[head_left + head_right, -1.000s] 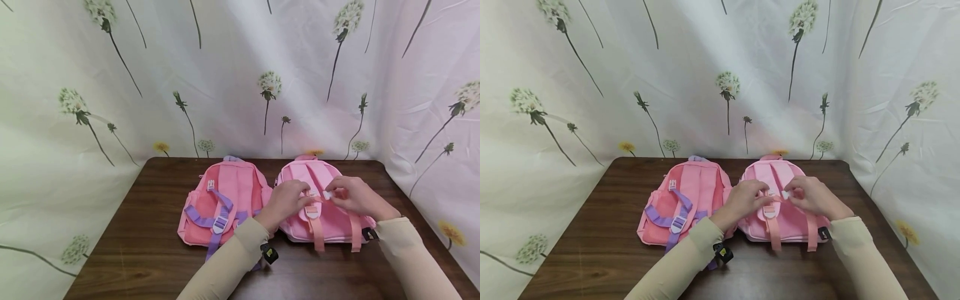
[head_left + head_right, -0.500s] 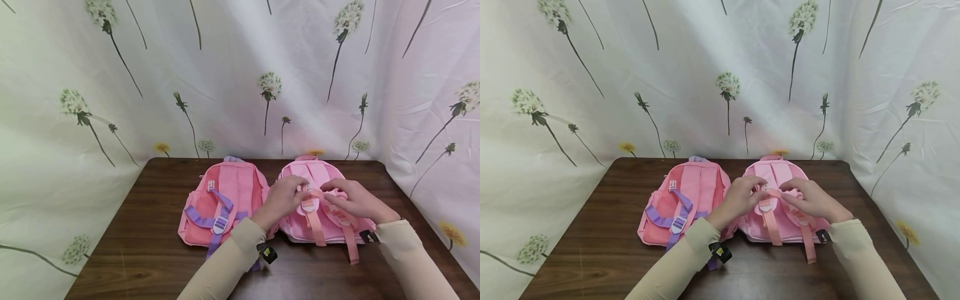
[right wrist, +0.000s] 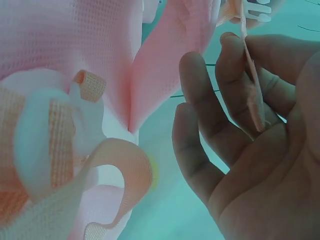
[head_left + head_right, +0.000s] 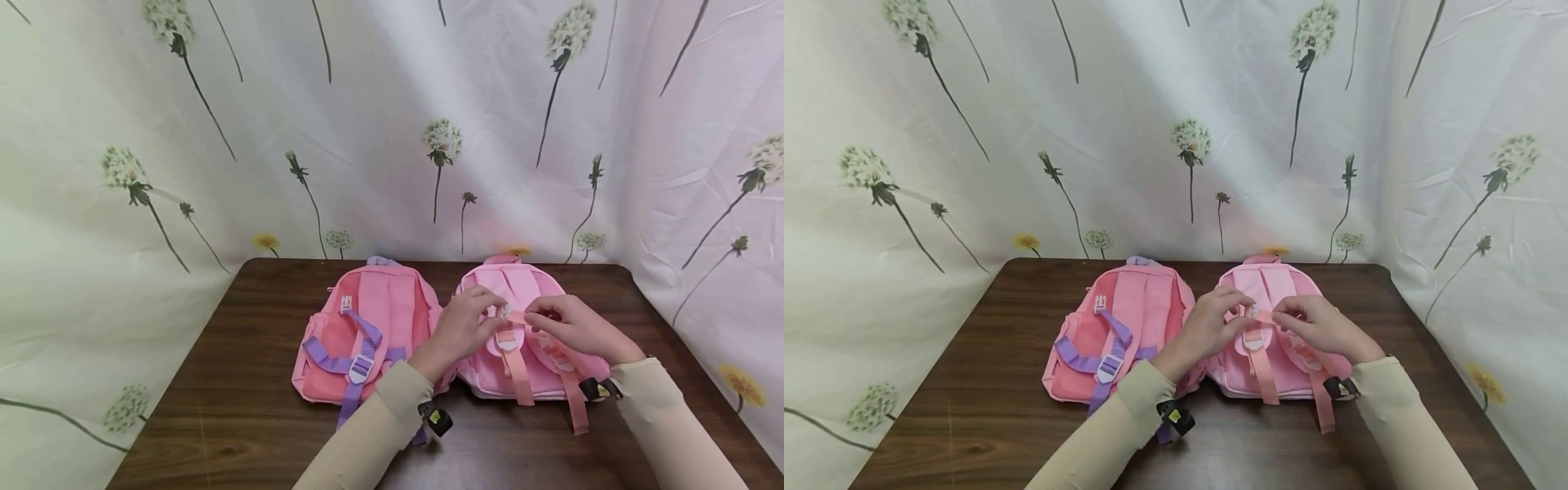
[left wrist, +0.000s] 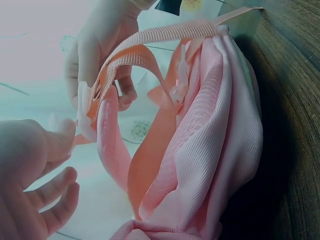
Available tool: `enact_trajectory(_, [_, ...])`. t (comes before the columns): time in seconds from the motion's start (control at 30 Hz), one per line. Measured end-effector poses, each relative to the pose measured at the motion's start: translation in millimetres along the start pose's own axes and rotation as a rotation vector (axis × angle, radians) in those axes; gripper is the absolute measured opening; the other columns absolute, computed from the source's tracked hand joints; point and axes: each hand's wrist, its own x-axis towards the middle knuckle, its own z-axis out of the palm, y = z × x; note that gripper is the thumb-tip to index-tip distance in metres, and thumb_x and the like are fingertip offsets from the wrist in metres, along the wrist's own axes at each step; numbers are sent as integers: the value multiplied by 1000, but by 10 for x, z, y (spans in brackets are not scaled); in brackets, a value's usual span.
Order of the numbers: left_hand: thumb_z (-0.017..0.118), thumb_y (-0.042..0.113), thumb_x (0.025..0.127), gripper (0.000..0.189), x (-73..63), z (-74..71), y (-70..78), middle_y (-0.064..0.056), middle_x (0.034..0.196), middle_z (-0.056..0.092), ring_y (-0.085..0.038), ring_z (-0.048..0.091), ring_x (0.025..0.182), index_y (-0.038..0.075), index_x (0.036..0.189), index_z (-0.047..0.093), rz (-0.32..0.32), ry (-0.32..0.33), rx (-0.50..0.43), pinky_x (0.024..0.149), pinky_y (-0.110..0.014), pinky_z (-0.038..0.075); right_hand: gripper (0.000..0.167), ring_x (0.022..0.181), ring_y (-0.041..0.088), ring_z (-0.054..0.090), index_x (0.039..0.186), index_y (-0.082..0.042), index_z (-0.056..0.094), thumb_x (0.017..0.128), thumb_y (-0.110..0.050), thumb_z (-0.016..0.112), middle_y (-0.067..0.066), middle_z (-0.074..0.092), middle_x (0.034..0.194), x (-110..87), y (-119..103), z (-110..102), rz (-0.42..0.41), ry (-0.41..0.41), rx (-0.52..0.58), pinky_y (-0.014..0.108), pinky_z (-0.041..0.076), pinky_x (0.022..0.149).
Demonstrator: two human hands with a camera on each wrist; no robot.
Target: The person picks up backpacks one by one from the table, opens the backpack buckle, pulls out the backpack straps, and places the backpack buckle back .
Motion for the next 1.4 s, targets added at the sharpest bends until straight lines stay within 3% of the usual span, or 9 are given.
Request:
enact_trajectory(0.27, [80, 22, 95, 26, -9, 15, -15, 2, 108, 68, -13, 65, 93, 15, 120, 77, 19, 15, -42, 78, -13, 47, 8, 72, 11, 58, 95, -19, 75, 101, -15, 72, 3, 67, 80, 34, -11, -3, -12, -1, 20, 28, 52, 68])
enact_trajectory(0.57, [80, 22, 95, 22, -5, 26, -17, 4, 106, 68, -17, 67, 94, 17, 117, 77, 27, 17, -62, 77, -13, 47, 8, 72, 16, 59, 97, -23, 77, 102, -24, 71, 15, 68, 81, 50, 5, -3, 61, -76, 104, 28, 50, 65])
enact_trajectory(0.97, [80, 21, 95, 25, -9, 14, -10, 3, 108, 69, -16, 67, 94, 15, 119, 77, 31, 14, -56, 79, -12, 48, 11, 75, 34, 60, 95, -21, 75, 104, -22, 69, 16, 67, 82, 84, 27, 25, 38, -80, 140, 27, 49, 66])
enact_trajectory(1.23, [80, 21, 96, 25, -9, 49, -6, 5, 105, 66, -13, 64, 91, 17, 120, 76, 27, 0, -50, 78, -12, 47, 11, 73, 30, 61, 95, -20, 76, 104, -18, 69, -2, 68, 80, 115, 10, 56, -11, -77, 133, 26, 50, 66])
enact_trajectory(1.4, [80, 22, 96, 25, 0, 47, 6, 4, 103, 65, -12, 63, 89, 17, 120, 77, 29, 5, -35, 76, -11, 46, 9, 75, 28, 62, 99, -20, 76, 104, -17, 69, -4, 68, 83, 137, -9, 39, -3, -88, 130, 26, 51, 68])
